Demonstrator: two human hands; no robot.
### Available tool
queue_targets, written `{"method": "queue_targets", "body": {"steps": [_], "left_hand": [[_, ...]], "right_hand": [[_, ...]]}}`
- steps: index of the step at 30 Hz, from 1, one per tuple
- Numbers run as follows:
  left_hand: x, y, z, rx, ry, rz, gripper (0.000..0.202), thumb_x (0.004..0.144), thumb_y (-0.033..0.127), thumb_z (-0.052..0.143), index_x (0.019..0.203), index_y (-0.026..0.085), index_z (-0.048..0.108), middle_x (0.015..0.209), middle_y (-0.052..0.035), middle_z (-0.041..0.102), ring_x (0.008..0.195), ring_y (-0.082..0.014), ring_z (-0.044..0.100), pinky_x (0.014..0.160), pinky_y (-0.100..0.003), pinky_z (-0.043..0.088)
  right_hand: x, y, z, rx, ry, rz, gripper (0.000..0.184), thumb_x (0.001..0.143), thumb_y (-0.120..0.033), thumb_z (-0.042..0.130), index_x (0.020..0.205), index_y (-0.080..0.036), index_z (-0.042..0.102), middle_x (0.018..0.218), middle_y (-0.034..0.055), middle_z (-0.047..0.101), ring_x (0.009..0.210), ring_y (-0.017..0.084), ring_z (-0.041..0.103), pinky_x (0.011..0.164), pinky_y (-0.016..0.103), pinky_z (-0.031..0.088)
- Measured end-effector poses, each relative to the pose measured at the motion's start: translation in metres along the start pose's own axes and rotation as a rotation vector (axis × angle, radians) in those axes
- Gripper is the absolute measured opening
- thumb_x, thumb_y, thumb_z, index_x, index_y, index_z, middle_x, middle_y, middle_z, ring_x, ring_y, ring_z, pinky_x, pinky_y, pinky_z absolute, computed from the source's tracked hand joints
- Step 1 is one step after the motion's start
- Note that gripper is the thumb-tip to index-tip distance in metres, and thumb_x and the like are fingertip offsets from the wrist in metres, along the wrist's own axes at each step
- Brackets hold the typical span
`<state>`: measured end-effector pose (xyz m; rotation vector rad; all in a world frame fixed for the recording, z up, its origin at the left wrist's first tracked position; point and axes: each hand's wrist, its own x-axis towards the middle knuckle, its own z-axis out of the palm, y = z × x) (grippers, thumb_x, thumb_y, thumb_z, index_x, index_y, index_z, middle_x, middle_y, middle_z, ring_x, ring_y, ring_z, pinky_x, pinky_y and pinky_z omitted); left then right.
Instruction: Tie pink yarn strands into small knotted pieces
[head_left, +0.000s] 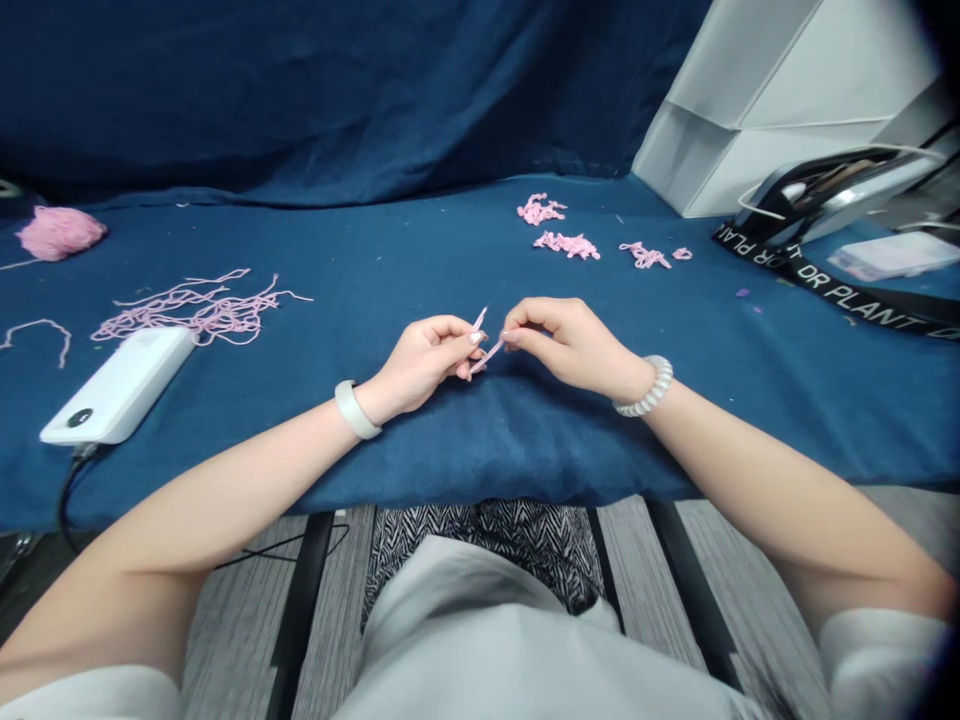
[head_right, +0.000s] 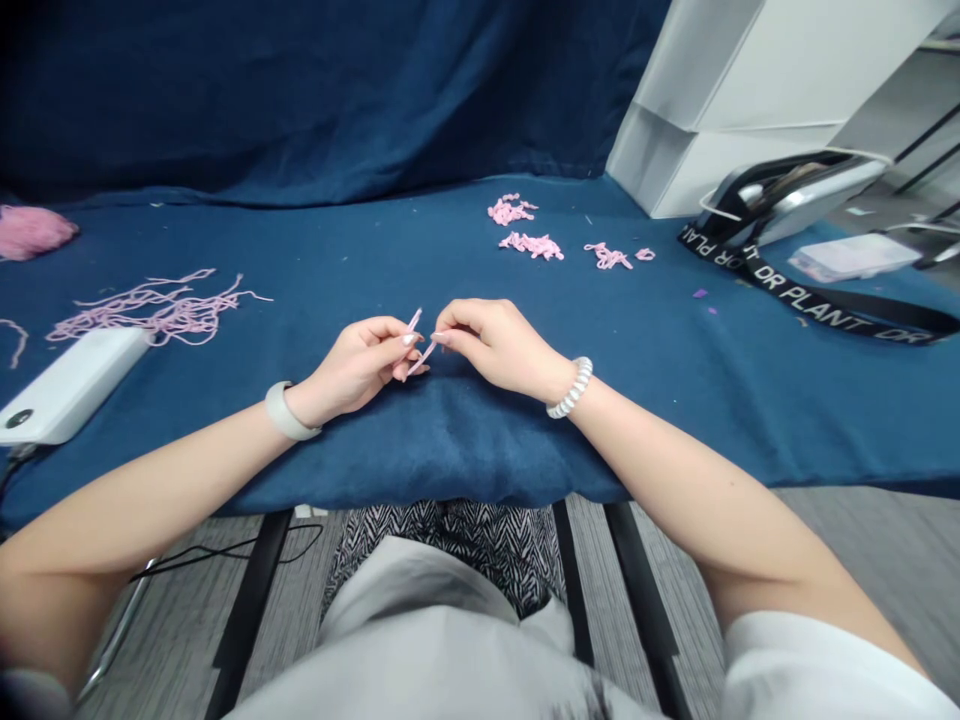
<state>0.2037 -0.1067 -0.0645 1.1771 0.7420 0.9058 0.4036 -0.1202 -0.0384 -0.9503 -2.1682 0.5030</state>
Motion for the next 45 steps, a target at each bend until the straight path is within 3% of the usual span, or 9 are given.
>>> {"method": "queue_targets", "body": {"steps": [11,21,45], "left_hand": [[-0.004,0.004,0.003,0.019,-0.041,-0.063,0.033,0.064,0.035,0.08,0.077,0.009,0.064,0.048,0.0036,0.055,0.042,-0.0039,0.049,0.056,-0.025,0.059],[-0.003,0.0,-0.003,0.173,-0.149,-0.04,0.028,0.071,0.036,0.074,0.08,0.01,0.07,0.076,-0.0068,0.071,0.044,-0.0038,0.053,0.047,-0.016,0.049],[-0.007,0.005,0.004,0.335,-0.172,-0.028,0.027,0.076,0.036,0.067,0.078,0.009,0.064,0.063,-0.002,0.064,0.043,-0.0035,0.051,0.046,-0.015,0.045]], "right_hand": [[-0.001,0.0,0.004,0.039,0.094,-0.031,0.018,0.085,-0.028,0.061,0.075,-0.013,0.064,0.072,0.0021,0.065,0.065,0.01,0.056,0.063,0.023,0.042],[-0.002,-0.002,0.007,0.027,0.096,-0.005,0.019,0.084,-0.029,0.061,0.073,-0.014,0.065,0.073,0.0027,0.067,0.066,0.012,0.059,0.064,0.024,0.043],[-0.002,-0.002,0.01,0.015,0.11,-0.051,0.015,0.084,-0.024,0.061,0.072,-0.015,0.063,0.073,0.0026,0.066,0.067,0.012,0.059,0.066,0.025,0.044]]}}
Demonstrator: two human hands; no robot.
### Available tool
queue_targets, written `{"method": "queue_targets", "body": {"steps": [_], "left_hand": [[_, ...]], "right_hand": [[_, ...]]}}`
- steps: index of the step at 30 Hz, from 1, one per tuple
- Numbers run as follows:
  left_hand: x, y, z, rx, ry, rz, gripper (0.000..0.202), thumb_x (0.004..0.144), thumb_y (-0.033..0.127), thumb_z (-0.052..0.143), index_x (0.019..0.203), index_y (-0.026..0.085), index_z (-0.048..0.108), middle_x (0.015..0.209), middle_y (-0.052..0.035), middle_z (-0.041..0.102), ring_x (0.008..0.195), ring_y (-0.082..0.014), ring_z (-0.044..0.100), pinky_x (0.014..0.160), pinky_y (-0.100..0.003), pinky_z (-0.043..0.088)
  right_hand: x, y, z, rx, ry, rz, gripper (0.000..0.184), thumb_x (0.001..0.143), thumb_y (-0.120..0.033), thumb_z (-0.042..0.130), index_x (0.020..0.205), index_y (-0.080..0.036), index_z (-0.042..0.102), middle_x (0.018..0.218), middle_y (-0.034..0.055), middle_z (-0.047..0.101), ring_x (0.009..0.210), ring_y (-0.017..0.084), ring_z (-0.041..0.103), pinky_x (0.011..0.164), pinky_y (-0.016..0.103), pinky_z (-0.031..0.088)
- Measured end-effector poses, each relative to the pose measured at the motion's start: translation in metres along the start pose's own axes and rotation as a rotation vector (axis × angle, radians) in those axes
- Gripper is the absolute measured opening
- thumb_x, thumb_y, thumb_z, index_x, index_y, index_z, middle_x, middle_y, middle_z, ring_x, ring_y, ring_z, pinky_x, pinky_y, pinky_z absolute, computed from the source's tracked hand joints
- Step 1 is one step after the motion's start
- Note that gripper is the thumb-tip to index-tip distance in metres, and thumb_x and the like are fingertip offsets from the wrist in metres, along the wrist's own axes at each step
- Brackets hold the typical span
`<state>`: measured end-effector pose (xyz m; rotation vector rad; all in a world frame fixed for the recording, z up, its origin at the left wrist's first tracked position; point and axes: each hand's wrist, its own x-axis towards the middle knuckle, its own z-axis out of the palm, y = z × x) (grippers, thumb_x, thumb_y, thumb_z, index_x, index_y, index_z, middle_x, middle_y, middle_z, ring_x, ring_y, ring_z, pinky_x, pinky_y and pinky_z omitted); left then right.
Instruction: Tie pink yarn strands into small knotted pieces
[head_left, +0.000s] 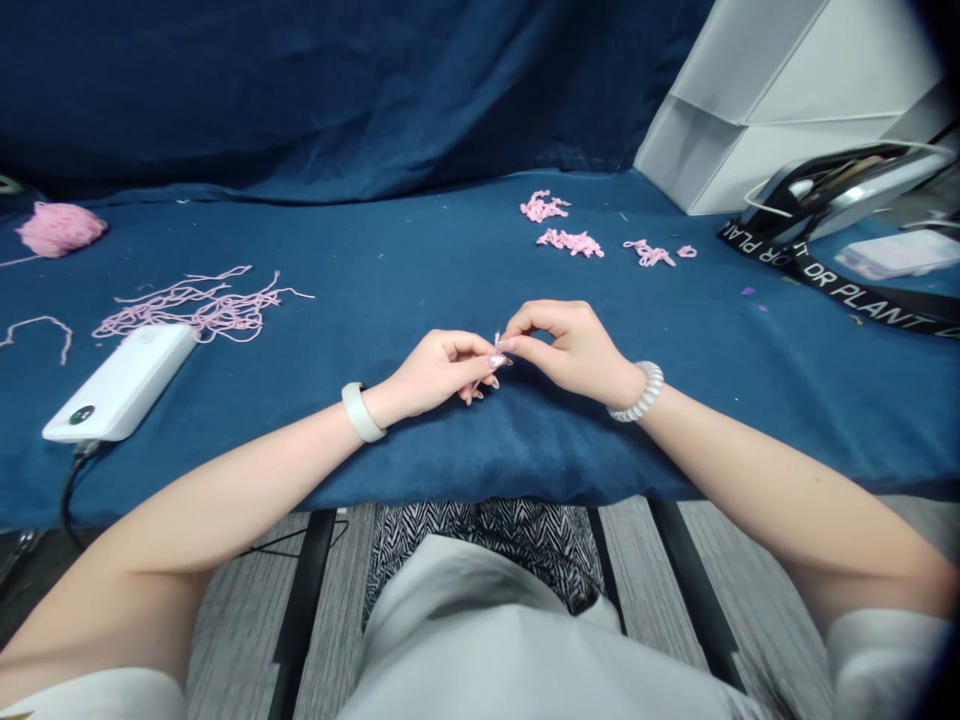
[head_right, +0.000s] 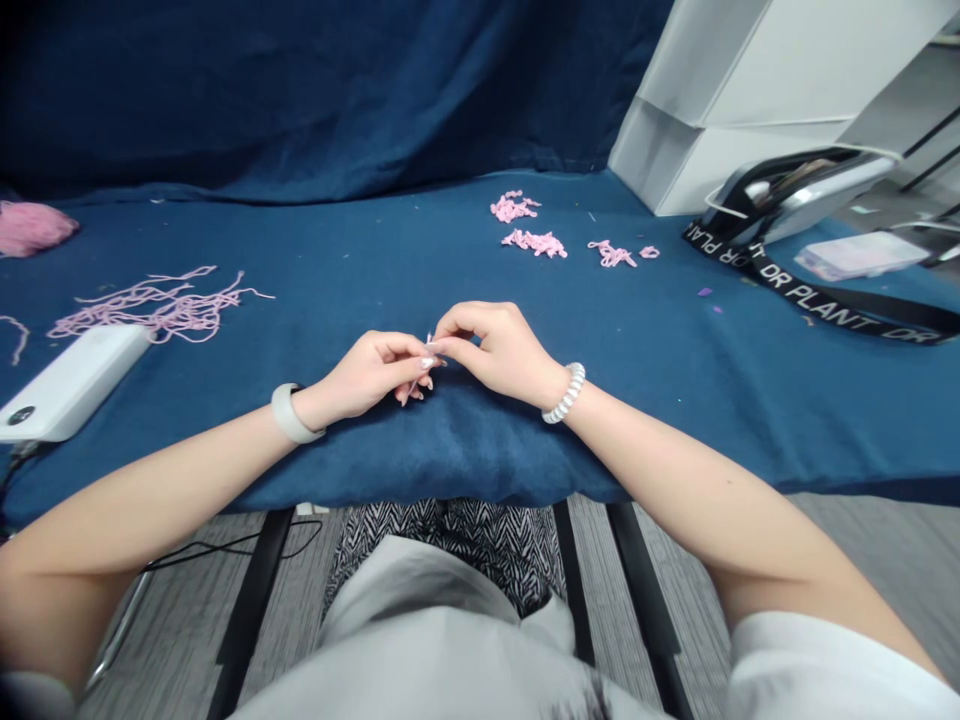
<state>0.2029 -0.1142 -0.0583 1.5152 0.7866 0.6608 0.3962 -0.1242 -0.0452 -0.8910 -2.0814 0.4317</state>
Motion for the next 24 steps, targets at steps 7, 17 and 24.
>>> {"method": "queue_targets", "body": {"steps": [7,17,24], "left_hand": [[0.0002,-0.0009,-0.0007,0.018,-0.007,0.0,0.03,0.078,0.039,0.066,0.077,0.009,0.064,0.061,-0.0025,0.065,0.041,-0.0031,0.049,0.046,-0.015,0.046],[-0.0021,0.0052,0.0016,0.017,-0.016,-0.034,0.032,0.077,0.041,0.067,0.075,0.009,0.065,0.058,-0.0018,0.064,0.037,-0.0023,0.047,0.045,-0.014,0.048],[-0.0027,0.005,0.0007,0.024,-0.034,-0.028,0.04,0.074,0.048,0.069,0.072,0.008,0.066,0.059,-0.0028,0.064,0.036,-0.0027,0.047,0.044,-0.015,0.048]], "right_hand": [[-0.0004,-0.0004,0.0008,0.014,-0.012,0.0,0.016,0.085,-0.025,0.059,0.072,-0.015,0.064,0.074,0.0029,0.067,0.068,0.012,0.059,0.067,0.026,0.044],[-0.0003,0.0,0.0005,-0.003,-0.016,-0.022,0.015,0.085,-0.023,0.059,0.072,-0.016,0.062,0.073,0.0019,0.065,0.067,0.011,0.058,0.065,0.024,0.044],[-0.0009,-0.001,0.0012,-0.007,-0.019,-0.018,0.015,0.085,-0.022,0.058,0.072,-0.016,0.062,0.072,0.0016,0.065,0.066,0.011,0.058,0.065,0.024,0.044]]}}
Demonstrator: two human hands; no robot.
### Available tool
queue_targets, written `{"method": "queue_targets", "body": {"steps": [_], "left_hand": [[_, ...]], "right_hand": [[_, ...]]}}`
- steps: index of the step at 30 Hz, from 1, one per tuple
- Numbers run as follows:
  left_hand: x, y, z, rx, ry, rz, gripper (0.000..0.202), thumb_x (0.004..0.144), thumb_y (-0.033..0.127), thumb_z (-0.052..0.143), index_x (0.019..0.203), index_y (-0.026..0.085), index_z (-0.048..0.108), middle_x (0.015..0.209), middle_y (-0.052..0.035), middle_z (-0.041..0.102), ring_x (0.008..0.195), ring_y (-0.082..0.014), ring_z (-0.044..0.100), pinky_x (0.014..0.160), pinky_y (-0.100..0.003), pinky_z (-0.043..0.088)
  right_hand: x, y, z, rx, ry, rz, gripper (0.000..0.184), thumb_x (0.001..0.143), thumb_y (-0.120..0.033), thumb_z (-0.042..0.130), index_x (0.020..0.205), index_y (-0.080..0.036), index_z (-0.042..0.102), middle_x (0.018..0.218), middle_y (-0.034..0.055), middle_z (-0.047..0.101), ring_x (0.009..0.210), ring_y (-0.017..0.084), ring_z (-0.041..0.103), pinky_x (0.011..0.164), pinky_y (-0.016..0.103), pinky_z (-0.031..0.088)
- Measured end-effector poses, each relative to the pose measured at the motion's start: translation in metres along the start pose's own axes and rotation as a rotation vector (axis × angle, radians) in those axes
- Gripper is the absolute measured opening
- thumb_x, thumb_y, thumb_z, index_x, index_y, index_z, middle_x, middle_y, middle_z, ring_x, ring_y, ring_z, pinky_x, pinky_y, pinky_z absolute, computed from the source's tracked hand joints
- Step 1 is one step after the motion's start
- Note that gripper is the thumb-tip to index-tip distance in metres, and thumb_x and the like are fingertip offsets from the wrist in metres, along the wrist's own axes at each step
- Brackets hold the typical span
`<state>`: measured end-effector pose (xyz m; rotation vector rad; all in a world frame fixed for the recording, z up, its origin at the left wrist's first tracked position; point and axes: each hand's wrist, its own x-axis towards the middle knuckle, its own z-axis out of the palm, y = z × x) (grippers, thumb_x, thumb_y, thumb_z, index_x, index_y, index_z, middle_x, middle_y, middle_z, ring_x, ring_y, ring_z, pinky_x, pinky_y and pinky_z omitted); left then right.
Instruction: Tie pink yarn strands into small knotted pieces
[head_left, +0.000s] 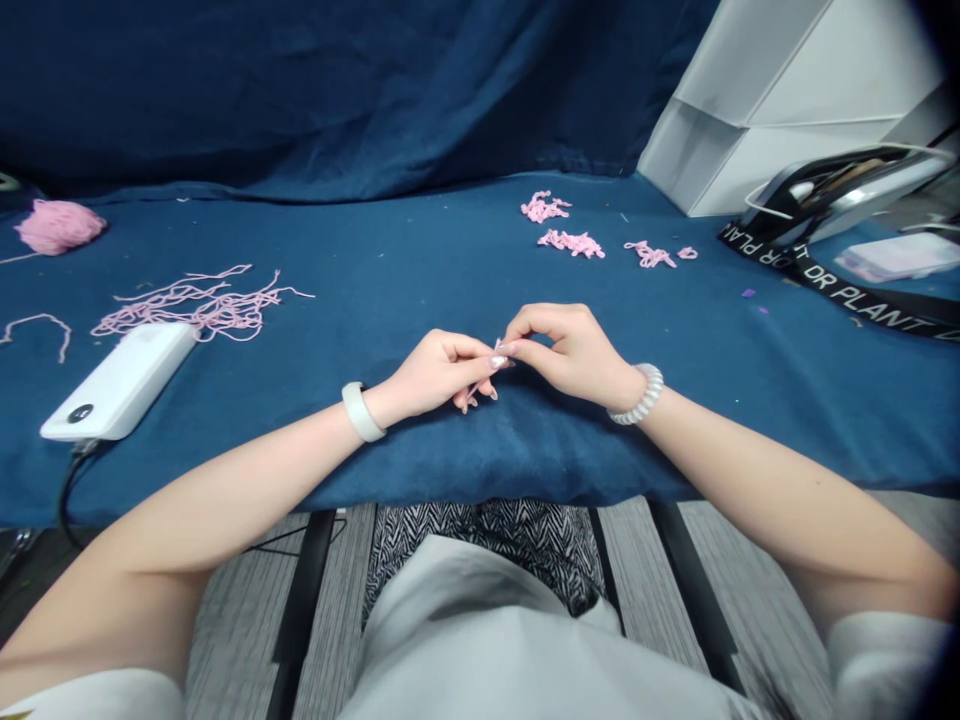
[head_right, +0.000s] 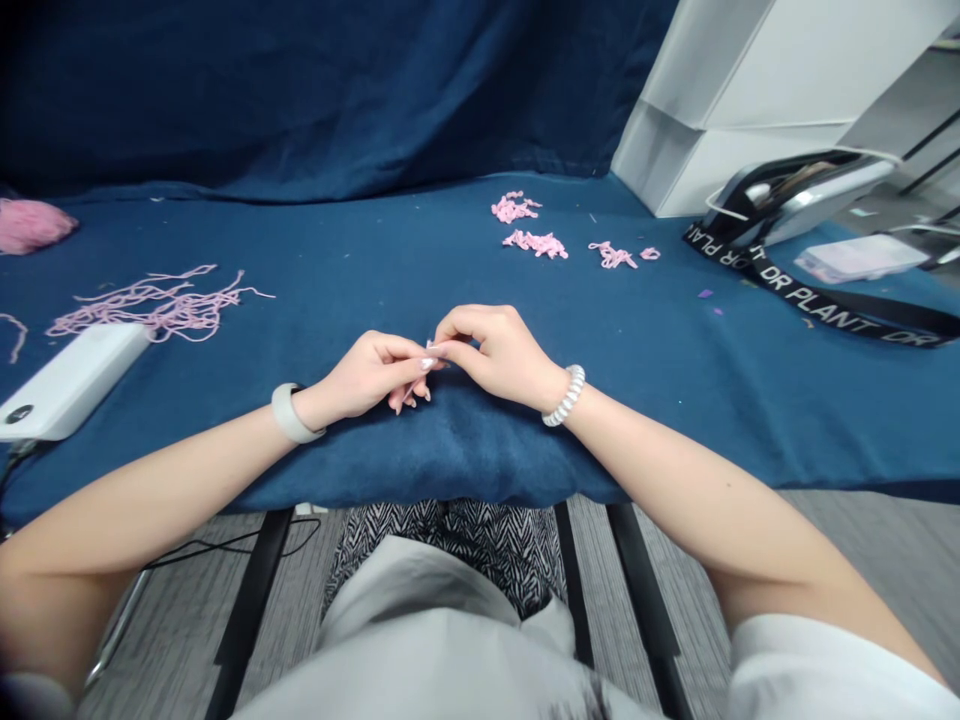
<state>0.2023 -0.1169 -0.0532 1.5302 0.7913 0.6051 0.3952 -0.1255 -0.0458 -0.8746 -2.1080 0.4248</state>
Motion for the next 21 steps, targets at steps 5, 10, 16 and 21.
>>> {"method": "queue_targets", "body": {"steps": [5,10,16,21], "left_hand": [[0.0,-0.001,-0.001,-0.014,-0.029,0.003,0.04,0.075,0.048,0.068,0.071,0.008,0.065,0.058,-0.0025,0.064,0.036,-0.0031,0.048,0.045,-0.015,0.048],[0.001,-0.004,-0.002,-0.055,-0.044,0.009,0.034,0.078,0.043,0.066,0.084,0.01,0.067,0.059,-0.0006,0.064,0.036,-0.0024,0.048,0.045,-0.014,0.048],[0.004,-0.009,-0.005,-0.111,-0.033,0.011,0.034,0.077,0.042,0.067,0.085,0.009,0.066,0.059,-0.0005,0.064,0.036,-0.0027,0.049,0.043,-0.014,0.047],[0.003,-0.009,-0.005,-0.099,-0.024,0.006,0.036,0.077,0.043,0.067,0.087,0.008,0.065,0.059,-0.0003,0.064,0.036,-0.0024,0.049,0.045,-0.014,0.048]], "right_hand": [[-0.001,0.0,0.0,0.008,-0.001,-0.011,0.015,0.085,-0.02,0.059,0.071,-0.015,0.062,0.072,0.0015,0.065,0.066,0.011,0.058,0.065,0.024,0.043],[0.0,0.0,0.0,0.021,-0.011,0.022,0.017,0.085,-0.025,0.06,0.071,-0.015,0.063,0.072,0.0021,0.065,0.065,0.011,0.057,0.065,0.024,0.043],[0.002,0.004,-0.003,0.221,0.013,0.189,0.031,0.09,-0.039,0.051,0.081,-0.013,0.066,0.074,0.0041,0.066,0.066,0.011,0.06,0.065,0.023,0.045],[0.002,0.007,-0.001,0.302,-0.033,0.287,0.034,0.087,-0.043,0.055,0.085,-0.012,0.068,0.078,0.0056,0.067,0.068,0.012,0.059,0.066,0.024,0.047]]}}
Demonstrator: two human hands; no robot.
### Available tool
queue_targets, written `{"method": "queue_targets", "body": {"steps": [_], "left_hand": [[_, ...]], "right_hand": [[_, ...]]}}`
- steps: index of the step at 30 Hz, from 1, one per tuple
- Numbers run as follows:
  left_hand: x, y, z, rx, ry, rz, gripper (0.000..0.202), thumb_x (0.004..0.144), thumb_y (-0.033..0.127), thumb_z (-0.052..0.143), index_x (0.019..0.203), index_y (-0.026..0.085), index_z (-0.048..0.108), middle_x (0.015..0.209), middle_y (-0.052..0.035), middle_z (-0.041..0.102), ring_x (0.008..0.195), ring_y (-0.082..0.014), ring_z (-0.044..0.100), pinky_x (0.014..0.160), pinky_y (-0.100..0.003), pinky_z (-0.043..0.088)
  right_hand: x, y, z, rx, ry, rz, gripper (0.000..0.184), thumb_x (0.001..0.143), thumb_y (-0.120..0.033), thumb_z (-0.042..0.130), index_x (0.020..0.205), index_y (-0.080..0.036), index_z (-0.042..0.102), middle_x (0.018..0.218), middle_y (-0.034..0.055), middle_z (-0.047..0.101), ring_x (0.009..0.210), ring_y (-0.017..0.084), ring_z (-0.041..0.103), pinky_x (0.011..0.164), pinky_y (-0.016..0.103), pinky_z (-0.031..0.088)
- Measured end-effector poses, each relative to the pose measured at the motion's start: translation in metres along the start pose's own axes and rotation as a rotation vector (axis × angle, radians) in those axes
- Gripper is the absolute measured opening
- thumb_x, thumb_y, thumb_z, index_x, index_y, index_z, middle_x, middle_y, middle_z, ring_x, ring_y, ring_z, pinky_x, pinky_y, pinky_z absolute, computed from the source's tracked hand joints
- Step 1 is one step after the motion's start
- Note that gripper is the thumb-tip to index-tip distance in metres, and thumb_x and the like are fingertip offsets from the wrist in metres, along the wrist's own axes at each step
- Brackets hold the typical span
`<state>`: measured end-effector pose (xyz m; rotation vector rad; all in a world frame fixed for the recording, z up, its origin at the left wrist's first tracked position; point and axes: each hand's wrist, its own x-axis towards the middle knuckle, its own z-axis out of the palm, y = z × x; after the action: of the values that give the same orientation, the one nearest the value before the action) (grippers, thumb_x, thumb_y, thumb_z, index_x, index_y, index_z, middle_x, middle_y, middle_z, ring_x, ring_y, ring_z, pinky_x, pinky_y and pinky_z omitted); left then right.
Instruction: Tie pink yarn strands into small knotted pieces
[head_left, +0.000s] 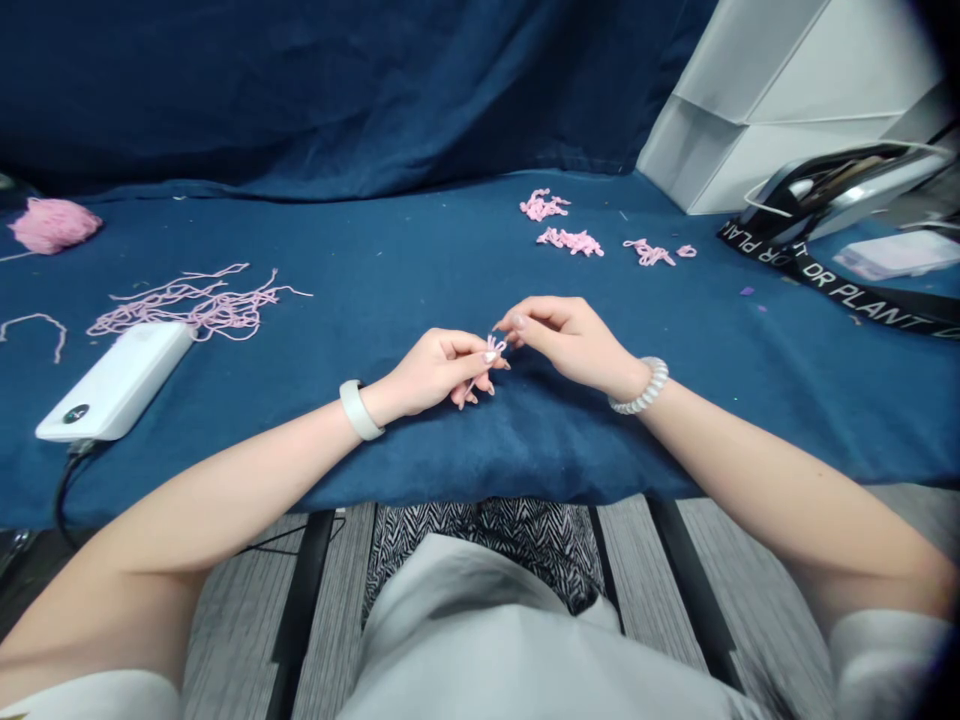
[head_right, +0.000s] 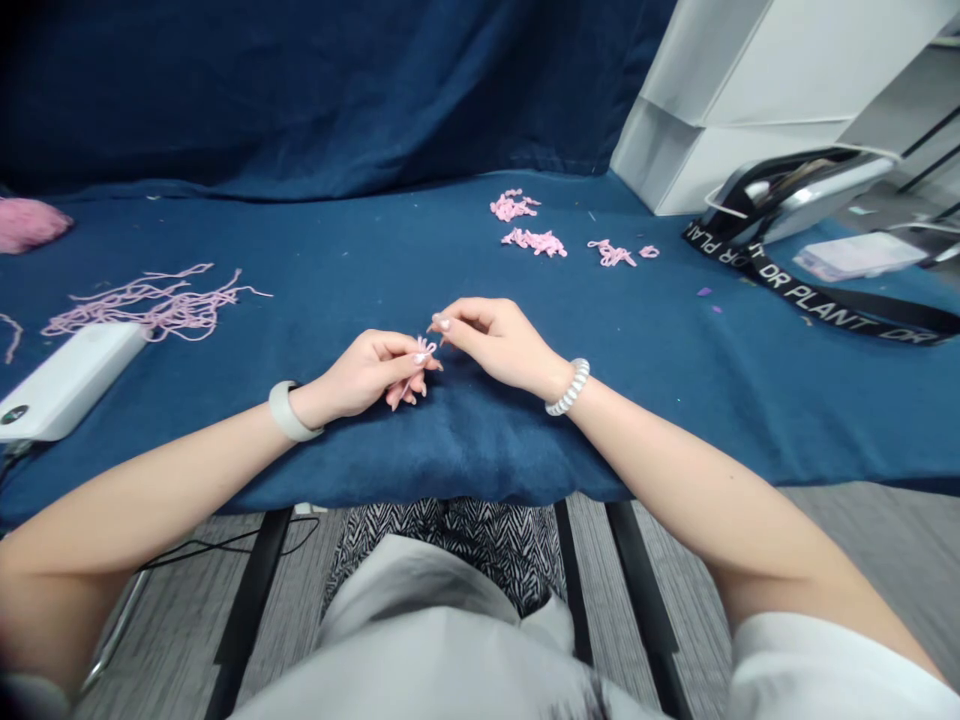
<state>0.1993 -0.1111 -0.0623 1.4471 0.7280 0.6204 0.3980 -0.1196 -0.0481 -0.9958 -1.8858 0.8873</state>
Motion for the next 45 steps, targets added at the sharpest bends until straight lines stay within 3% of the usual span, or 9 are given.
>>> {"method": "queue_targets", "body": {"steps": [5,22,29,37,45], "left_hand": [[-0.001,0.005,0.003,0.054,0.009,-0.01,0.034,0.077,0.041,0.067,0.081,0.008,0.065,0.059,-0.0002,0.064,0.036,-0.0013,0.047,0.045,-0.013,0.047],[-0.001,0.007,0.006,0.109,0.041,-0.027,0.039,0.077,0.045,0.066,0.071,0.007,0.063,0.056,-0.0021,0.063,0.037,-0.0024,0.047,0.046,-0.015,0.048],[0.0,0.006,0.005,0.106,0.035,-0.018,0.039,0.077,0.045,0.066,0.074,0.007,0.064,0.057,-0.0019,0.063,0.037,-0.0023,0.047,0.046,-0.015,0.048],[0.0,0.006,0.006,0.069,0.027,-0.012,0.029,0.081,0.035,0.062,0.083,0.007,0.066,0.059,-0.0006,0.063,0.038,-0.0017,0.048,0.045,-0.014,0.047],[0.001,0.004,0.004,0.038,0.04,-0.018,0.031,0.079,0.038,0.065,0.085,0.008,0.065,0.057,0.0004,0.063,0.038,-0.0024,0.049,0.044,-0.014,0.046]], "right_hand": [[-0.001,-0.001,0.008,-0.007,-0.049,0.022,0.026,0.082,-0.038,0.062,0.08,-0.012,0.069,0.079,0.0057,0.067,0.069,0.013,0.059,0.066,0.025,0.046],[-0.002,-0.005,0.012,0.04,0.038,0.036,0.02,0.08,-0.029,0.063,0.07,-0.011,0.063,0.067,0.0047,0.065,0.061,0.011,0.059,0.058,0.023,0.045],[-0.001,-0.004,0.013,0.073,0.048,0.054,0.025,0.081,-0.034,0.063,0.069,-0.012,0.061,0.066,0.0044,0.064,0.06,0.011,0.056,0.058,0.023,0.044],[-0.001,-0.005,0.013,0.067,0.065,0.062,0.03,0.08,-0.04,0.065,0.069,-0.012,0.061,0.065,0.0039,0.062,0.06,0.011,0.054,0.058,0.024,0.041],[0.001,-0.005,0.009,0.11,0.036,0.071,0.042,0.083,-0.052,0.058,0.071,-0.013,0.062,0.069,0.0044,0.063,0.063,0.011,0.054,0.063,0.025,0.044]]}}
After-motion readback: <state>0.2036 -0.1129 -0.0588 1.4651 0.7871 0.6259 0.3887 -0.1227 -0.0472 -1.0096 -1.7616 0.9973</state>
